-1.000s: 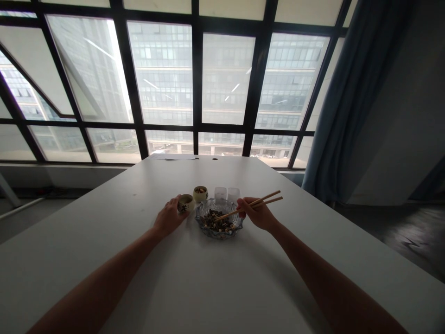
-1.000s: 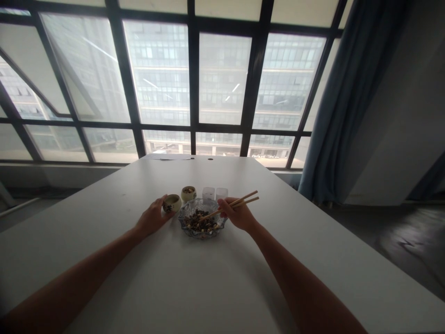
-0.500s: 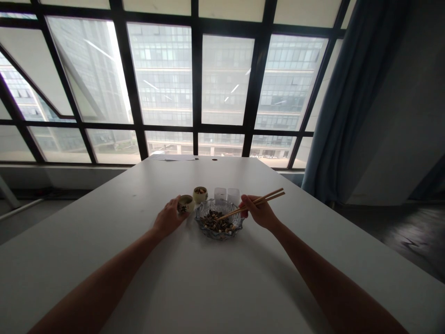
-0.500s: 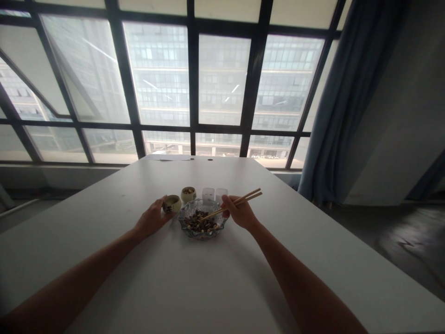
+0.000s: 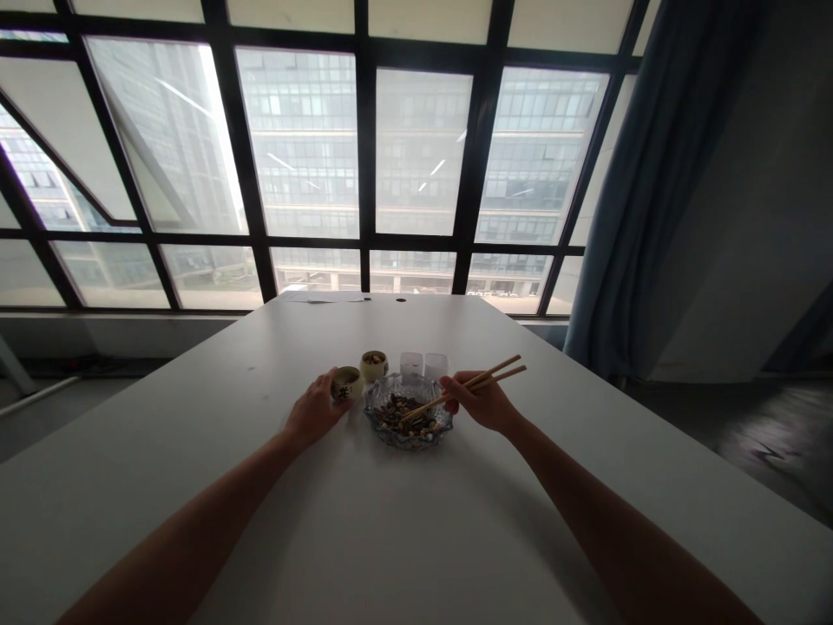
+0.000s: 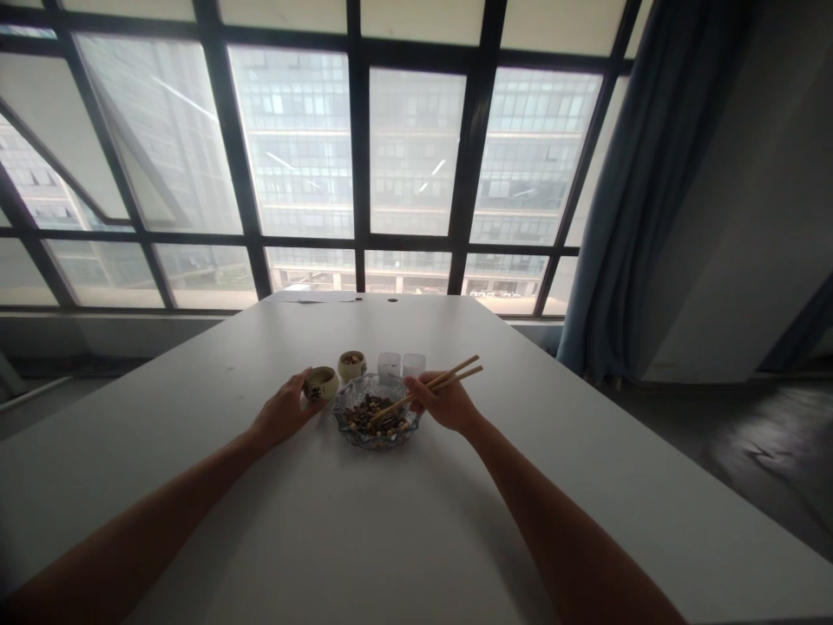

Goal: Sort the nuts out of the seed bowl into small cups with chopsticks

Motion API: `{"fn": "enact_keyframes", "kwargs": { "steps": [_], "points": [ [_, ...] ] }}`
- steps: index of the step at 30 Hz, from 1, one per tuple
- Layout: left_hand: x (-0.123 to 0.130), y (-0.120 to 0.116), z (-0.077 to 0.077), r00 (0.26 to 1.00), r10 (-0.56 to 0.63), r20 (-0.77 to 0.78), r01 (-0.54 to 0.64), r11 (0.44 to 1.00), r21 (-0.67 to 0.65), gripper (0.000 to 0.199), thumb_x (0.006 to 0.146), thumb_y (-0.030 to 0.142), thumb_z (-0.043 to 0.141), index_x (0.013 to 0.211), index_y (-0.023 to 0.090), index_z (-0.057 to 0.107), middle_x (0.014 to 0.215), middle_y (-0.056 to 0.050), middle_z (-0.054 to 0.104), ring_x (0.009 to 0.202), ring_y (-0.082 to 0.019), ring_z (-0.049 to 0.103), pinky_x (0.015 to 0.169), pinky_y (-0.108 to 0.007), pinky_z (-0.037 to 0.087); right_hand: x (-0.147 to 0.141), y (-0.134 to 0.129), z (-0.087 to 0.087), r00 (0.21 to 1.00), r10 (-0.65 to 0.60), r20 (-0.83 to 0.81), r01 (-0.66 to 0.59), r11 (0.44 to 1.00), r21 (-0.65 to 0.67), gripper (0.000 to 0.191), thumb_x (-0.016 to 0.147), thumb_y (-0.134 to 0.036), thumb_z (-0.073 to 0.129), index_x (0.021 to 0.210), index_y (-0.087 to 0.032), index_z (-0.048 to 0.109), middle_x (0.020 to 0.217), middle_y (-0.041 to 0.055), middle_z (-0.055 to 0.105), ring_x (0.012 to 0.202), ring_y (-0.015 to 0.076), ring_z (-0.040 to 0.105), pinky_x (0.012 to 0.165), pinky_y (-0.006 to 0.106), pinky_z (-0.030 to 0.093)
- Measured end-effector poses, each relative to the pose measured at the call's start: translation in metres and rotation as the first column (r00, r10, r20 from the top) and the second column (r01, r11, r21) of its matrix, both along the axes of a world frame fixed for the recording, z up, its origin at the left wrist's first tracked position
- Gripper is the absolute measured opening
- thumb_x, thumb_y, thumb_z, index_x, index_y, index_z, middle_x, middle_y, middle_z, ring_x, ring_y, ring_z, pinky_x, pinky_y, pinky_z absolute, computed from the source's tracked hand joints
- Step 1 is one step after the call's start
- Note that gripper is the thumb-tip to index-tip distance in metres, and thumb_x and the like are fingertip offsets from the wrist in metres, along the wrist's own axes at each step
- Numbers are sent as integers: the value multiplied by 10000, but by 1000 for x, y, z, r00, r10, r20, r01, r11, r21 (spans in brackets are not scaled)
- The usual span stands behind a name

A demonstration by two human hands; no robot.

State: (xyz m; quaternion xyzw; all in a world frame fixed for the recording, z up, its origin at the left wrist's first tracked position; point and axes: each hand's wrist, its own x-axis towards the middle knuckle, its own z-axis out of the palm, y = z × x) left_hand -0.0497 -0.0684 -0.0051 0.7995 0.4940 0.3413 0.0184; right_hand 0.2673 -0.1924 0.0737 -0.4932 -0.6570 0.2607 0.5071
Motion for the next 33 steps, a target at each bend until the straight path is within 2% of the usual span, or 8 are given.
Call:
{"fn": "enact_keyframes", "kwargs": {
  "steps": [6, 10, 19, 28, 33],
  "points": [
    [1, 0, 0, 1000, 13, -7, -13, 1000, -19, 692, 837, 389, 672, 1452, 170, 442, 1461, -178, 560, 1302, -341, 580, 1046, -431, 509, 1, -1, -1, 998, 67, 18, -67, 998, 0, 532, 827, -678, 645, 650, -178, 675, 518, 33, 676, 469, 150, 633, 480, 247, 507],
    [1, 0, 0, 1000, 12, -8, -13, 999, -33, 700, 841, 396, 664, 1460, 164, 433, 1475, -186, 543, 1314, -351, 568, 1051, -447, 506, 2, 0, 0, 998, 57, 25, -56, 998, -13, 519, 819, -666, 662, 656, -174, 687, 543, 41, 688, 494, 157, 651, 493, 249, 517],
    [1, -2, 3, 1000, 7, -21, -8, 998, -58, 708, 845, 388, 659, 1473, 175, 410, 1488, -180, 529, 1329, -344, 554, 1065, -443, 494, -3, 4, -8, 991, 129, -47, -132, 989, -69, 544, 788, -691, 677, 672, -160, 701, 525, 38, 684, 471, 148, 637, 483, 247, 518],
    [0, -3, 4, 1000, 5, -16, -5, 998, -58, 707, 841, 388, 653, 1472, 174, 415, 1479, -177, 539, 1308, -345, 571, 1044, -452, 509, 0, 5, -4, 993, 4, -114, 1, 999, 45, 581, 788, -730, 650, 638, -169, 679, 494, 37, 663, 431, 146, 616, 442, 246, 495],
    [3, -3, 2, 1000, 16, 2, -16, 999, -35, 774, 815, 447, 679, 1484, 169, 406, 1459, -175, 560, 1330, -348, 549, 1069, -442, 487, 2, 7, -4, 984, -64, -167, 73, 996, 47, 606, 753, -767, 656, 625, -174, 667, 483, 42, 660, 411, 151, 603, 432, 261, 495]
  ]
}}
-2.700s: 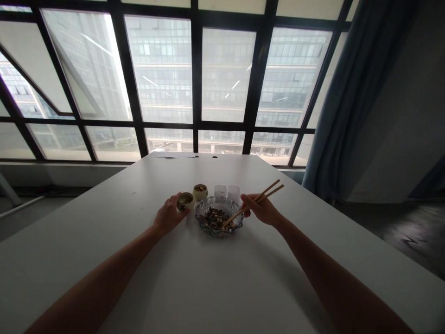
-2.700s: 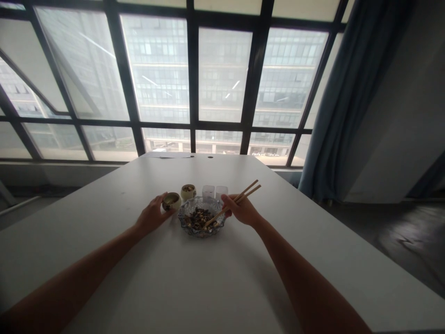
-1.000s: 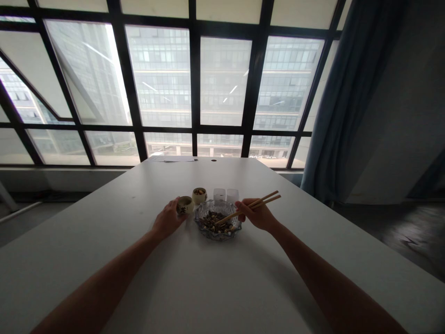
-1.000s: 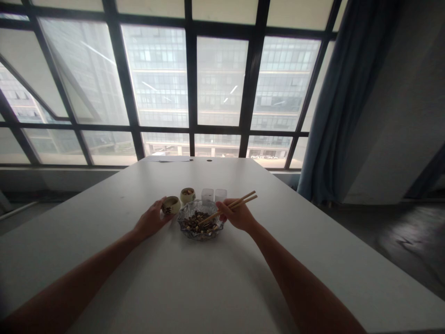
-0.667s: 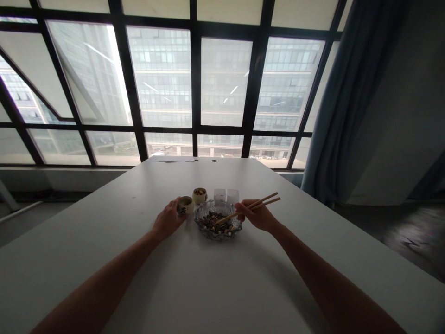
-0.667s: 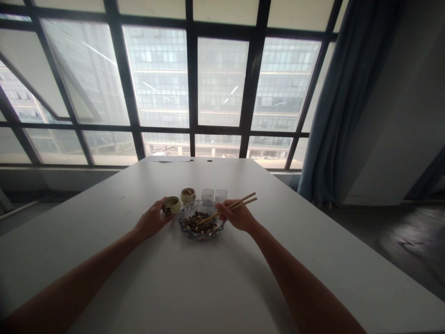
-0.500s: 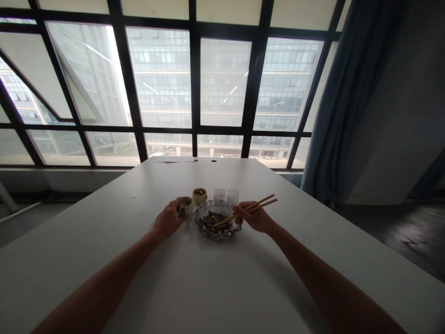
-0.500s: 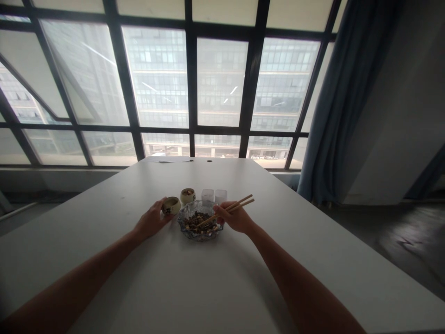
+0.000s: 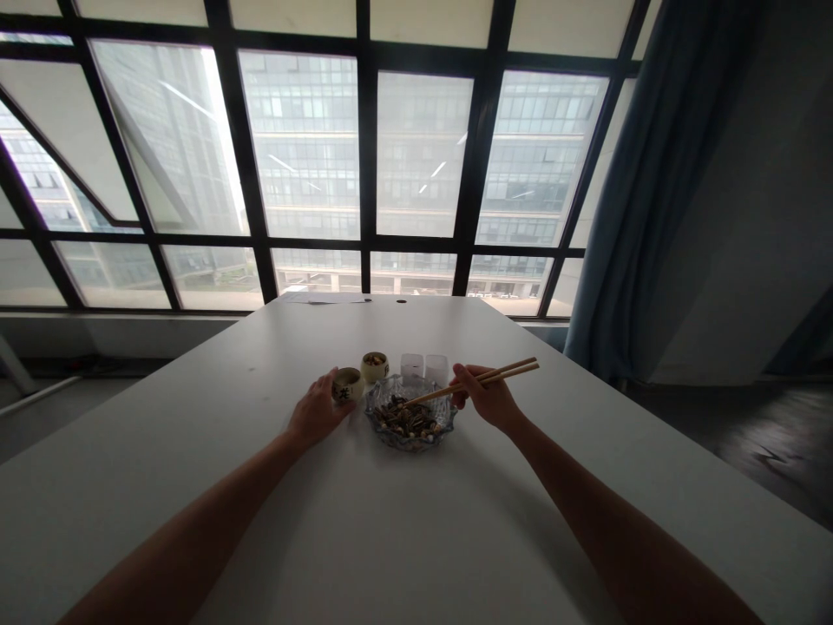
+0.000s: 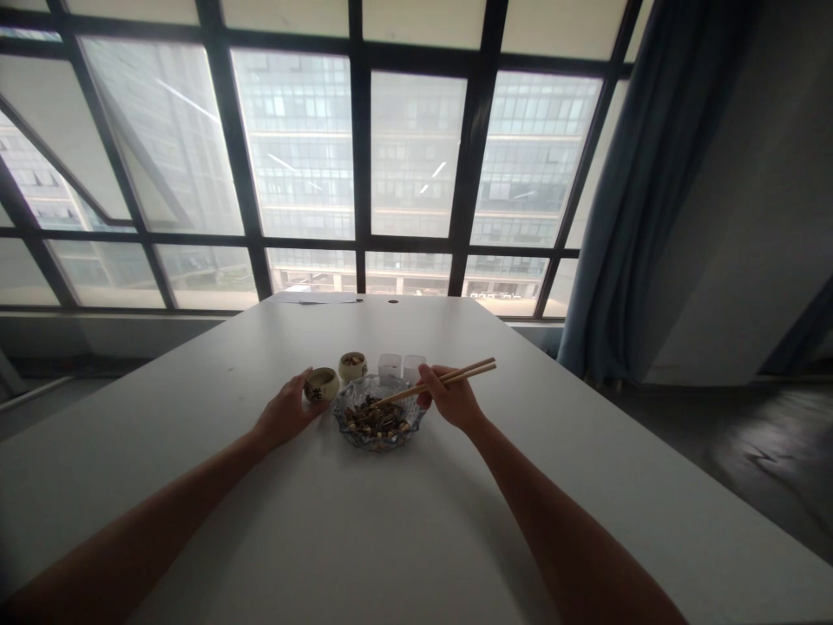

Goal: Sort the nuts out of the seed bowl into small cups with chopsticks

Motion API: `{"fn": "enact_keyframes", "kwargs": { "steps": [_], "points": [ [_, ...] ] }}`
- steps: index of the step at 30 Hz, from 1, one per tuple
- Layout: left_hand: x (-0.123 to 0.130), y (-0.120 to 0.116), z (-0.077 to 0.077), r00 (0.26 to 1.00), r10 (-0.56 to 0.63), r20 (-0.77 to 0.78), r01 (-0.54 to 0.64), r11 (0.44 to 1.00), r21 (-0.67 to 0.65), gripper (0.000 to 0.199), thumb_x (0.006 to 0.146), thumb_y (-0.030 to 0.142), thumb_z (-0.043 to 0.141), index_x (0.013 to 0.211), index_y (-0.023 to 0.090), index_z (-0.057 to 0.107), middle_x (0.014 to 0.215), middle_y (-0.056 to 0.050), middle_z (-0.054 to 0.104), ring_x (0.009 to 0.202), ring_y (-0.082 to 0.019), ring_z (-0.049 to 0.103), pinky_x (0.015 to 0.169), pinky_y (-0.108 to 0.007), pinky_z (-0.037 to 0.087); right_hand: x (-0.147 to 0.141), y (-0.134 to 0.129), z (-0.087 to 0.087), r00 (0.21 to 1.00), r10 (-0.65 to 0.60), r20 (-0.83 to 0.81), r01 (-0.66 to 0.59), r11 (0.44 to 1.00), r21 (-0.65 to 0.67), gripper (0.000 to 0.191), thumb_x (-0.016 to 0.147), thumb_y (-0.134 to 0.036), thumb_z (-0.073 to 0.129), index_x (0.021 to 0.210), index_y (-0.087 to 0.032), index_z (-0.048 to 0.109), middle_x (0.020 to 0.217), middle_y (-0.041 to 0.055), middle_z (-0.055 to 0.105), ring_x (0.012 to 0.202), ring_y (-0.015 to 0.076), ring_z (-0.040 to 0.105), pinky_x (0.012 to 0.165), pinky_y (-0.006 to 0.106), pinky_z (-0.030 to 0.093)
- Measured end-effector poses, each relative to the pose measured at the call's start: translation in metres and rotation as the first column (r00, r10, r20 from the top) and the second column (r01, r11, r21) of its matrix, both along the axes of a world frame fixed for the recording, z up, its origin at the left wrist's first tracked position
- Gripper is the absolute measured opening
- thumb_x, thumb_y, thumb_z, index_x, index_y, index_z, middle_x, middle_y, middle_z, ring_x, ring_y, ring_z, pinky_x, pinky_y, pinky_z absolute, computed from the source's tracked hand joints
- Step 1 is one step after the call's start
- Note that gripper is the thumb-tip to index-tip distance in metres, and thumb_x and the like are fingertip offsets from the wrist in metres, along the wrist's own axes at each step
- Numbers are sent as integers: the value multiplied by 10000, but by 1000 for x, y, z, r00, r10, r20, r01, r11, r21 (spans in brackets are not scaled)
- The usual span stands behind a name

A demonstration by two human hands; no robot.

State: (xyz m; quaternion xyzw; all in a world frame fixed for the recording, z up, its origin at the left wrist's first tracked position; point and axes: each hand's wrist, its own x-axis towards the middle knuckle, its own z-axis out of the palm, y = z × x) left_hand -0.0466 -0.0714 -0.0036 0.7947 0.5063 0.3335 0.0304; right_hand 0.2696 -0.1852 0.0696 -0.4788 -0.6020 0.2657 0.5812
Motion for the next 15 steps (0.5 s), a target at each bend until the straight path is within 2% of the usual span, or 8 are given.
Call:
{"fn": "enact_keyframes", "kwargs": {
  "steps": [5, 10, 15],
  "points": [
    [2, 3, -1, 998, 59, 31, -57, 997, -59, 893, 794, 541, 684, 1512, 120, 363, 1435, -210, 574, 1300, -362, 573, 1051, -454, 489, 2, 0, 2, 996, -74, -43, 75, 997, 23, 622, 742, -785, 650, 636, -172, 672, 484, 46, 661, 410, 151, 599, 426, 259, 484],
    [-2, 9, 1, 996, 40, 74, -36, 998, -57, 847, 759, 568, 707, 1448, 139, 463, 1337, -179, 650, 1217, -333, 629, 1014, -432, 509, 4, 2, 2, 985, -125, -117, 127, 992, 5, 620, 722, -777, 678, 657, -161, 684, 484, 57, 668, 409, 153, 602, 441, 264, 503],
    [-1, 5, 5, 997, 46, 55, -43, 998, -47, 861, 712, 553, 743, 1419, 137, 483, 1349, -180, 611, 1224, -340, 607, 1019, -426, 506, 9, 6, 1, 963, -152, -223, 149, 988, -29, 602, 697, -750, 722, 649, -151, 683, 472, 58, 660, 388, 151, 588, 421, 271, 501]
  ]
}}
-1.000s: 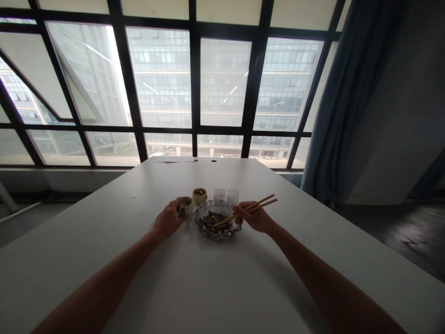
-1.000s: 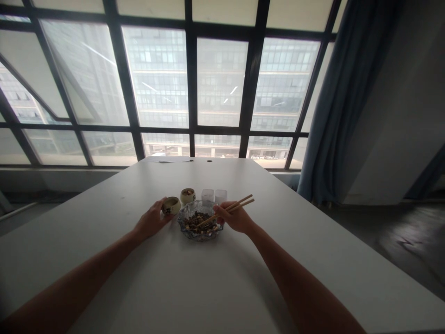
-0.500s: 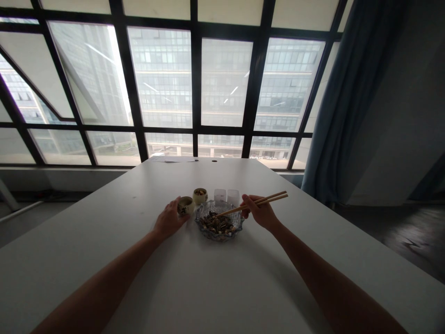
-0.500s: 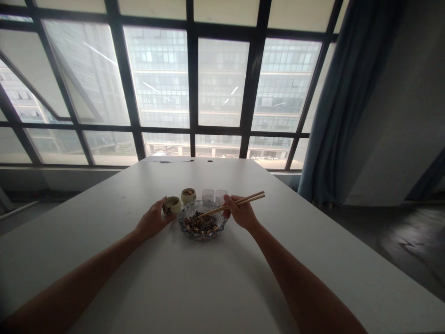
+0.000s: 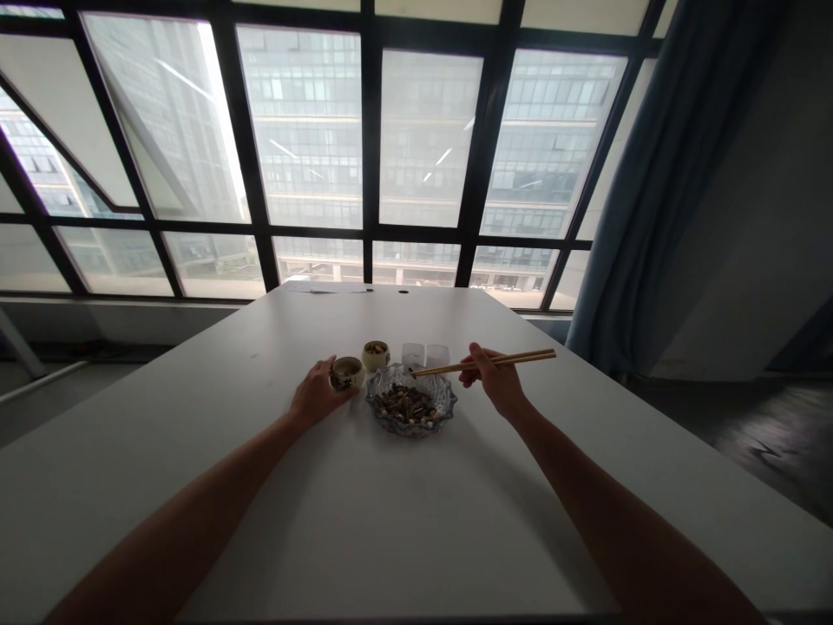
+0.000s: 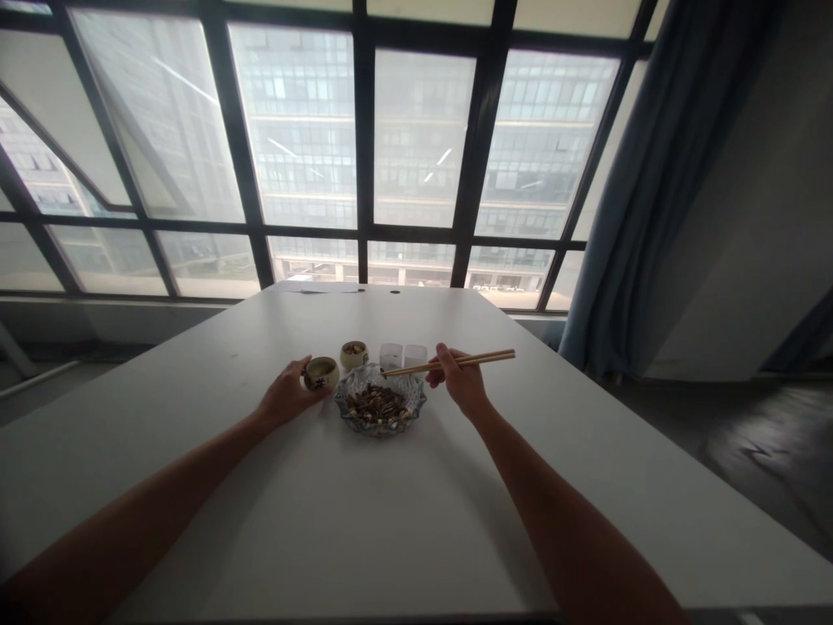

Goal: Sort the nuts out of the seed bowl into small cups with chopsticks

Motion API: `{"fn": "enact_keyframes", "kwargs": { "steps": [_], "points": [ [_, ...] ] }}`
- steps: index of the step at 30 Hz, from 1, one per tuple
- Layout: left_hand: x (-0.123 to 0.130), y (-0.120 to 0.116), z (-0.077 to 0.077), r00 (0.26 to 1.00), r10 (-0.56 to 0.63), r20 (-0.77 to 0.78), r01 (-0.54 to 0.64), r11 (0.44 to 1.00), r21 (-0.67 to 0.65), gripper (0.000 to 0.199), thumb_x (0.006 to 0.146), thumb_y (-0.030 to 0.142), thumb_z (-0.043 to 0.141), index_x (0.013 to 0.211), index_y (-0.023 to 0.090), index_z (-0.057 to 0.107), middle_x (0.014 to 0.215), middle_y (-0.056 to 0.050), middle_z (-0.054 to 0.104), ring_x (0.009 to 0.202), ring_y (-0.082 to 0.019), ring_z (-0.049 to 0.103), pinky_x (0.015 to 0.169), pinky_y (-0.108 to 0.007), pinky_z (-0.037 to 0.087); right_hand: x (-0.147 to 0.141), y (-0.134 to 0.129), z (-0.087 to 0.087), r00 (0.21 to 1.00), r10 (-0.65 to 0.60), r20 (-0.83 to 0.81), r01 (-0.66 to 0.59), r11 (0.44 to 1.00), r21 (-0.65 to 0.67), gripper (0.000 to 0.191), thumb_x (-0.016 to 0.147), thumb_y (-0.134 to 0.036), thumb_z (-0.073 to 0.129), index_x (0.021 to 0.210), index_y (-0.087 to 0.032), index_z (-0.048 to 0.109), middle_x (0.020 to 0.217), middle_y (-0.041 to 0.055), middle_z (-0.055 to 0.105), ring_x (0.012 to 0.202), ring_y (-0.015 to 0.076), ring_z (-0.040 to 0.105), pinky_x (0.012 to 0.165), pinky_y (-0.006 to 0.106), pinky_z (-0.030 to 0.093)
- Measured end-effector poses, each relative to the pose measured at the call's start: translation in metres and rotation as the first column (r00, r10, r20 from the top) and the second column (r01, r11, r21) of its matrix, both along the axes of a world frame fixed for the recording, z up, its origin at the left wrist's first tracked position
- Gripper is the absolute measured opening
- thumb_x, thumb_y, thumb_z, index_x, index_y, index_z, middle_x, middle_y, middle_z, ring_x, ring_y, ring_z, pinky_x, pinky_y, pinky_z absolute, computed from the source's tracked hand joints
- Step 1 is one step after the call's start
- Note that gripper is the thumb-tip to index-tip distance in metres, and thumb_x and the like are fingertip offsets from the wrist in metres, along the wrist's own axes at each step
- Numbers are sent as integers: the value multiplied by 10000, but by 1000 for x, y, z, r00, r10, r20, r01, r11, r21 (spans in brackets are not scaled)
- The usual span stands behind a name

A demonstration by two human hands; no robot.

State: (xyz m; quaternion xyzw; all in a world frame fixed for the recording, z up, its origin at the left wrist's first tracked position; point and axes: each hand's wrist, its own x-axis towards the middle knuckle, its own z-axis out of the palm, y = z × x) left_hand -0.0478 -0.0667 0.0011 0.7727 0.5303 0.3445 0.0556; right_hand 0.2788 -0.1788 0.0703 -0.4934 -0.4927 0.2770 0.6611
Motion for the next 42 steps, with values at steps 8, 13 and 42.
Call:
{"fn": "enact_keyframes", "kwargs": {
  "steps": [8, 13, 42],
  "points": [
    [1, -11, 8, 1000, -21, -21, 22, 998, 55, 672, 690, 475, 775, 1273, 212, 567, 1222, -108, 621, 1127, -296, 626, 951, -398, 540, 9, 7, -6, 999, -20, -30, 20, 1000, 5, 551, 752, -699, 714, 672, -155, 672, 499, 65, 669, 400, 153, 594, 429, 283, 516],
    [1, -12, 8, 998, -57, -23, 59, 996, 69, 671, 691, 453, 775, 1276, 211, 550, 1245, -112, 617, 1142, -308, 619, 956, -419, 544, 13, 9, -8, 999, -16, -38, 16, 1000, 0, 558, 753, -709, 708, 675, -159, 657, 487, 58, 658, 398, 154, 596, 424, 283, 523],
    [6, -21, 12, 998, -45, -44, 44, 999, -30, 734, 718, 395, 745, 1347, 218, 412, 1268, -141, 672, 1115, -312, 681, 916, -414, 550, 13, 14, -14, 992, 53, -116, -54, 999, -4, 532, 715, -658, 777, 660, -138, 678, 490, 56, 654, 411, 141, 590, 417, 262, 502]
  ]
}}
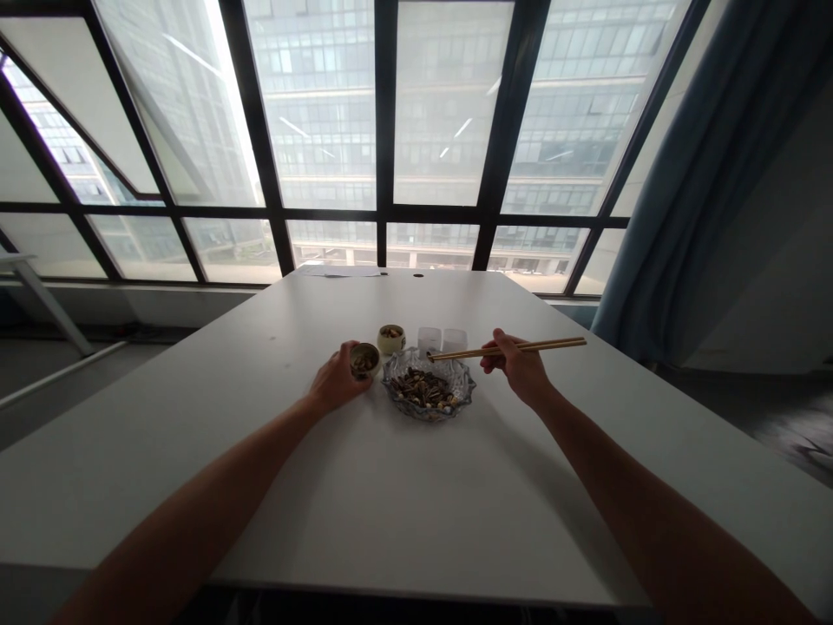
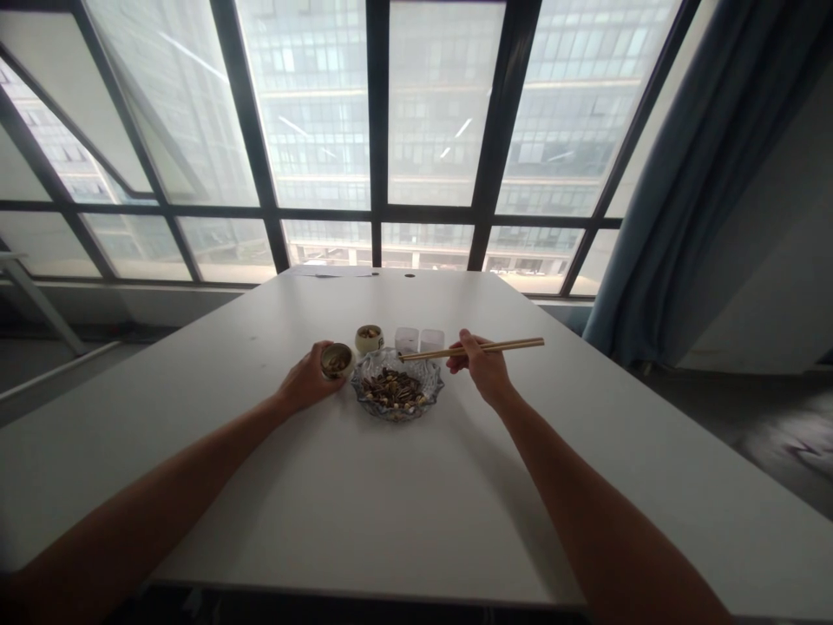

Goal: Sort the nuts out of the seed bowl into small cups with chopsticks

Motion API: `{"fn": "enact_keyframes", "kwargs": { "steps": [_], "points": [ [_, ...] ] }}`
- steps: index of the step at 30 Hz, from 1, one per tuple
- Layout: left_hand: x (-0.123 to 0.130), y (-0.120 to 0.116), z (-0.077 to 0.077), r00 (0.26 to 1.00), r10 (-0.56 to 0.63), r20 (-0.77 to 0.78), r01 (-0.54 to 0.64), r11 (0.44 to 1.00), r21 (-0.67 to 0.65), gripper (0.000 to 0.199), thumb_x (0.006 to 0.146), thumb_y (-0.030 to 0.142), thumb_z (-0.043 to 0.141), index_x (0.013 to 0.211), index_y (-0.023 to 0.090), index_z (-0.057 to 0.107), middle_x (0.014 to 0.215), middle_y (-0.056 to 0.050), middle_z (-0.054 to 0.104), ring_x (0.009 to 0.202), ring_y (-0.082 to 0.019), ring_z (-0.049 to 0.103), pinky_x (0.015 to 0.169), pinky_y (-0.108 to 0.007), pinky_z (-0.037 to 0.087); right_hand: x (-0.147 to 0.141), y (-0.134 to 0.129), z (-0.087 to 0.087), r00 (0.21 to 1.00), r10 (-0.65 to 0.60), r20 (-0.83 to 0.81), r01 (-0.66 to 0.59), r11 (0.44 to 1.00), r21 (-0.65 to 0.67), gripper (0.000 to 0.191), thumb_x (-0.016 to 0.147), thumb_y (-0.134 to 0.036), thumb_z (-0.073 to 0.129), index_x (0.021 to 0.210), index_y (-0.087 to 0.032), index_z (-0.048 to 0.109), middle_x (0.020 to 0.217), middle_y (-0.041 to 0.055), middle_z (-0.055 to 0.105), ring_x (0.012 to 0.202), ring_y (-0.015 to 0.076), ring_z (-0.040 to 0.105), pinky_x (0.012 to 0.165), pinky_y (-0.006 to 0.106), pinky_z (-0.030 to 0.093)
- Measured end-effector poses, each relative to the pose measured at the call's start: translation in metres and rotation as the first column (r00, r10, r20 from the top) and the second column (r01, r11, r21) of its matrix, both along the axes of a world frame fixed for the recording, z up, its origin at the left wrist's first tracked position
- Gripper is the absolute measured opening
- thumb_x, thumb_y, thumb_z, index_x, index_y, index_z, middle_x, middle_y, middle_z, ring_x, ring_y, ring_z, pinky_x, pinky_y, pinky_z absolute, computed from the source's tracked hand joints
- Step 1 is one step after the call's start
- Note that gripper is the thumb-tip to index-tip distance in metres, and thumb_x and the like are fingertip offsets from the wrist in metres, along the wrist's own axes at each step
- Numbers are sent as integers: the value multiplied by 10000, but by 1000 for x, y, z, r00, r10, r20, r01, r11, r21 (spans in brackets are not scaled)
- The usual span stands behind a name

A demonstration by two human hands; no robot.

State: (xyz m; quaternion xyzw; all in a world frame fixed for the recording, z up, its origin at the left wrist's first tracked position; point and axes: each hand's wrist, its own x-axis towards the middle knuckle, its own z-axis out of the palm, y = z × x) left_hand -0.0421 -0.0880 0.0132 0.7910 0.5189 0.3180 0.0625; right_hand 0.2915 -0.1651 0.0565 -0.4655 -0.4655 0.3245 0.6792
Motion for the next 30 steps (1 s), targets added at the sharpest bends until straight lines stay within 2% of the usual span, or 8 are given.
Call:
{"fn": "enact_keyframes", "kwargs": {
  "steps": [11, 16, 24, 30],
  "points": [
    [0, 2, -1, 998, 62, 2, -61, 997, -51, 753, 738, 451, 738, 1367, 221, 394, 1267, -151, 682, 1115, -331, 687, 907, -422, 546, 7, 7, -7, 998, -58, -18, 59, 998, 24, 496, 775, -629, 727, 648, -154, 660, 496, 62, 656, 403, 148, 585, 407, 272, 501],
    [0, 2, 0, 997, 79, -14, -80, 995, -63, 766, 738, 470, 735, 1371, 205, 394, 1273, -164, 671, 1120, -346, 680, 916, -435, 541, 10, 8, -7, 997, -46, -69, 47, 999, 16, 479, 762, -604, 747, 626, -154, 657, 482, 60, 646, 399, 141, 571, 397, 263, 482],
    [0, 1, 1, 997, 82, -11, -83, 994, -75, 766, 744, 483, 733, 1372, 210, 390, 1270, -159, 672, 1112, -344, 682, 911, -436, 540, 0, 5, -7, 999, -48, -24, 47, 999, -17, 518, 727, -649, 751, 610, -150, 678, 464, 56, 639, 380, 139, 555, 401, 270, 467],
    [-3, 5, -2, 997, 68, 24, -66, 995, -80, 745, 749, 465, 739, 1361, 216, 395, 1245, -146, 686, 1097, -323, 687, 902, -421, 540, -2, 10, -16, 999, -37, 4, 37, 999, -17, 544, 743, -678, 726, 611, -152, 675, 463, 50, 635, 384, 136, 555, 412, 265, 458]
  ]
}}
